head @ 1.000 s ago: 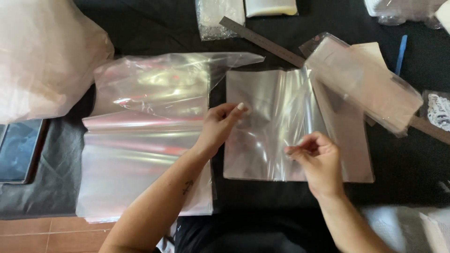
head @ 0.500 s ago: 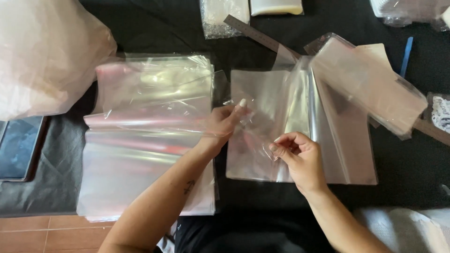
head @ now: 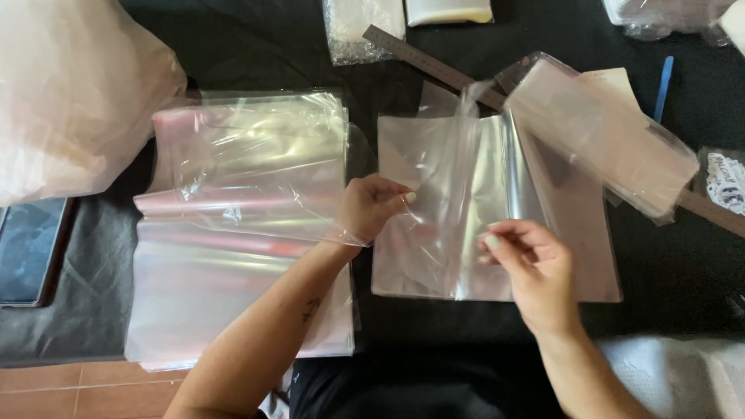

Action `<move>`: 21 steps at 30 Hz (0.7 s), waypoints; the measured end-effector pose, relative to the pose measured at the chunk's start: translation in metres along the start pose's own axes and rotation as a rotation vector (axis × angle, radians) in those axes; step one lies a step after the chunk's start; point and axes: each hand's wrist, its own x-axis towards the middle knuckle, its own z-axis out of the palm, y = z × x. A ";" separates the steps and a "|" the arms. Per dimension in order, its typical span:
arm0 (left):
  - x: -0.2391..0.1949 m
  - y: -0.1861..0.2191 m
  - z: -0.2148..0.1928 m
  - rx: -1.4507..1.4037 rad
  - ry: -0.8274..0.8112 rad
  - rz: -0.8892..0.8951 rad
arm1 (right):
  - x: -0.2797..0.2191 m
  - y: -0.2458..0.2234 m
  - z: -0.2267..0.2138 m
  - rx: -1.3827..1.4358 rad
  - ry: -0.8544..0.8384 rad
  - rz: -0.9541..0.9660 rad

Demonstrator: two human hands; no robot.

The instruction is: The person organizes a stack of clear plastic pouches on a table. They pick up individual pouches, separate them, and place them into a new pile. The person also handles a larger clear plastic sheet, folding it and setting it aside.

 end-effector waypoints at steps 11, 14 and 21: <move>-0.004 0.019 -0.010 -0.045 -0.077 -0.004 | -0.013 0.016 -0.151 -0.395 0.497 -0.178; -0.005 0.021 -0.010 -0.076 -0.072 -0.043 | -0.017 0.038 -0.176 -0.620 0.499 -0.259; -0.012 0.051 -0.016 -0.103 -0.099 -0.113 | -0.029 -0.009 -0.129 -1.339 0.434 -0.802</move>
